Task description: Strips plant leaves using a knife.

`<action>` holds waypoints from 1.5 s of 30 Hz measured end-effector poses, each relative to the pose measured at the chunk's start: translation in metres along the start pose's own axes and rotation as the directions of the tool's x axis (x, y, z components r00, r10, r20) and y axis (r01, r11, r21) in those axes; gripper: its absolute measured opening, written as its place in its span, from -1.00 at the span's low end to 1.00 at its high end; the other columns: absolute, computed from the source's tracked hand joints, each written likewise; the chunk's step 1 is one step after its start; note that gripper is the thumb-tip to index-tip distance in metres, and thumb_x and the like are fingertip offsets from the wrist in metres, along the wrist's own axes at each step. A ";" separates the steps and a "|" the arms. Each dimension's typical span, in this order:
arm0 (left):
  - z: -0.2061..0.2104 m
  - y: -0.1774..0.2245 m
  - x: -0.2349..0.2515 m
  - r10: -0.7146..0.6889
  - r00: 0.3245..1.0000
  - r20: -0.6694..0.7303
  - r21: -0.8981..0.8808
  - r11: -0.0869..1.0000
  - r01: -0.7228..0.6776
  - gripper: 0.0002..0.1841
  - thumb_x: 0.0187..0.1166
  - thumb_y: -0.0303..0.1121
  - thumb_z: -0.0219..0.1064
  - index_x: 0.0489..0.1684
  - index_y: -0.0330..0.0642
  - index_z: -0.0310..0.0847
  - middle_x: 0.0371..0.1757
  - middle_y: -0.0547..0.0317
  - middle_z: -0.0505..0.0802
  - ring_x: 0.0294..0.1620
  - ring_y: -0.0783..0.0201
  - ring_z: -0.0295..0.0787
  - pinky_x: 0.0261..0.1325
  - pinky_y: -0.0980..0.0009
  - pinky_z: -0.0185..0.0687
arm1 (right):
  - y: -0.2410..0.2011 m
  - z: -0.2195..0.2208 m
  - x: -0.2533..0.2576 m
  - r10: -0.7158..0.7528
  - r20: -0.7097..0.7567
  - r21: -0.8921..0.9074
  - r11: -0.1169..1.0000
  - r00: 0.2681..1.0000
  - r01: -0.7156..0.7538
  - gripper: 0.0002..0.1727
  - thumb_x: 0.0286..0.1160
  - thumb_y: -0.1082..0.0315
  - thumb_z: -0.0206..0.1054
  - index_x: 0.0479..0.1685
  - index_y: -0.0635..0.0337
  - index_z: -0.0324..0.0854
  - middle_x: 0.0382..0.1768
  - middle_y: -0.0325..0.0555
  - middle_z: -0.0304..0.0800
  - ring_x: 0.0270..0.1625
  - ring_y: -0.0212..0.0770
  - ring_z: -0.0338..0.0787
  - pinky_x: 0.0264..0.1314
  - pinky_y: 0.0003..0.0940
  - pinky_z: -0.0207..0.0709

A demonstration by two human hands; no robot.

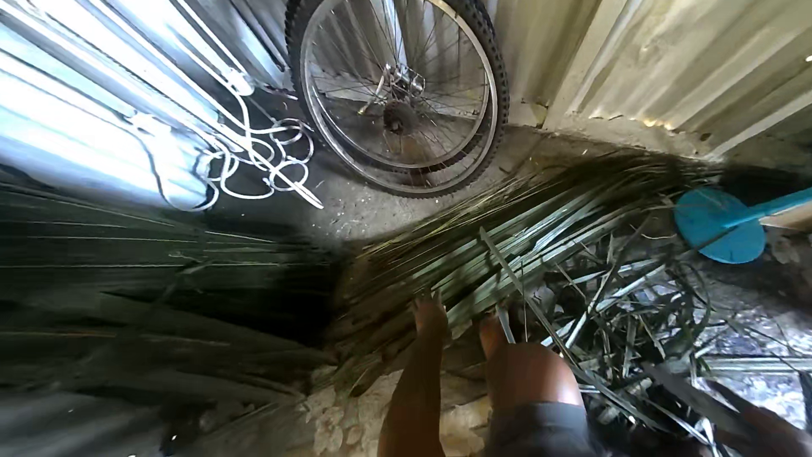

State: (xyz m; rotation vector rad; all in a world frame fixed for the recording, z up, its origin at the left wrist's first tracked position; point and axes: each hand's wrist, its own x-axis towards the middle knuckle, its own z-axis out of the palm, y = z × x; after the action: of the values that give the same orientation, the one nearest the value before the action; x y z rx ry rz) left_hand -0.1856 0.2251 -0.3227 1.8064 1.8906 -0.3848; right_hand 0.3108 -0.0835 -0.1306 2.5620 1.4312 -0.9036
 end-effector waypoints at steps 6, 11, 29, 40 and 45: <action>0.029 -0.004 -0.022 -0.067 0.992 0.110 0.053 0.997 0.061 -0.43 0.57 -0.08 0.34 0.63 0.17 0.53 0.72 -0.03 0.49 0.76 -0.21 0.27 0.64 -0.26 0.31 | -0.171 0.057 0.095 -0.204 0.507 -0.257 0.891 0.837 0.373 -0.18 0.41 0.44 0.41 0.75 -0.35 0.34 0.55 0.37 0.45 0.40 0.47 0.60 0.25 0.47 0.56; 0.050 -0.032 -0.023 -0.225 0.962 0.152 0.108 0.972 0.210 -0.50 0.62 -0.24 0.28 0.59 0.07 0.53 0.64 -0.09 0.56 0.67 -0.22 0.41 0.51 -0.28 0.47 | -0.219 0.105 0.135 -0.216 0.573 -0.234 0.881 0.791 0.410 -0.27 0.46 0.44 0.35 0.71 -0.21 0.39 0.59 0.34 0.37 0.44 0.43 0.58 0.27 0.40 0.59; 0.068 -0.021 -0.020 -0.208 0.953 0.218 0.244 0.958 0.154 -0.17 0.40 -0.06 0.55 0.73 -0.06 0.32 0.51 -0.27 0.66 0.50 -0.35 0.59 0.40 -0.35 0.56 | 0.017 0.091 0.138 0.386 0.332 -0.304 0.907 0.861 -0.290 -0.57 0.57 0.26 0.27 0.30 0.36 0.62 0.26 0.40 0.72 0.30 0.46 0.72 0.20 0.51 0.55; 0.066 -0.034 -0.010 -0.173 0.956 0.238 0.222 0.968 0.120 -0.49 0.54 -0.29 0.28 0.55 0.12 0.56 0.39 -0.09 0.80 0.42 -0.22 0.71 0.37 -0.31 0.59 | -0.047 0.067 0.085 0.186 0.432 -0.173 0.978 0.883 -0.121 -0.54 0.59 0.21 0.26 0.41 0.21 0.63 0.38 0.28 0.69 0.44 0.35 0.66 0.41 0.45 0.47; -0.016 -0.014 -0.058 0.008 0.980 0.200 0.107 0.994 -0.030 -0.47 0.85 -0.04 -0.06 0.66 -0.10 0.42 0.42 -0.27 0.75 0.40 -0.34 0.70 0.42 -0.37 0.52 | -0.085 0.064 0.057 0.006 0.354 0.012 1.000 0.935 -0.010 -0.43 0.54 0.21 0.33 0.55 0.19 0.53 0.39 0.33 0.67 0.41 0.40 0.67 0.38 0.49 0.46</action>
State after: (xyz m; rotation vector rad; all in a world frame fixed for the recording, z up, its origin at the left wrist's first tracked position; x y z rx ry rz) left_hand -0.2016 0.1829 -0.2807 1.7809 1.7435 -0.6495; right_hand 0.2367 -0.0138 -0.1950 2.2560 1.3090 -1.2964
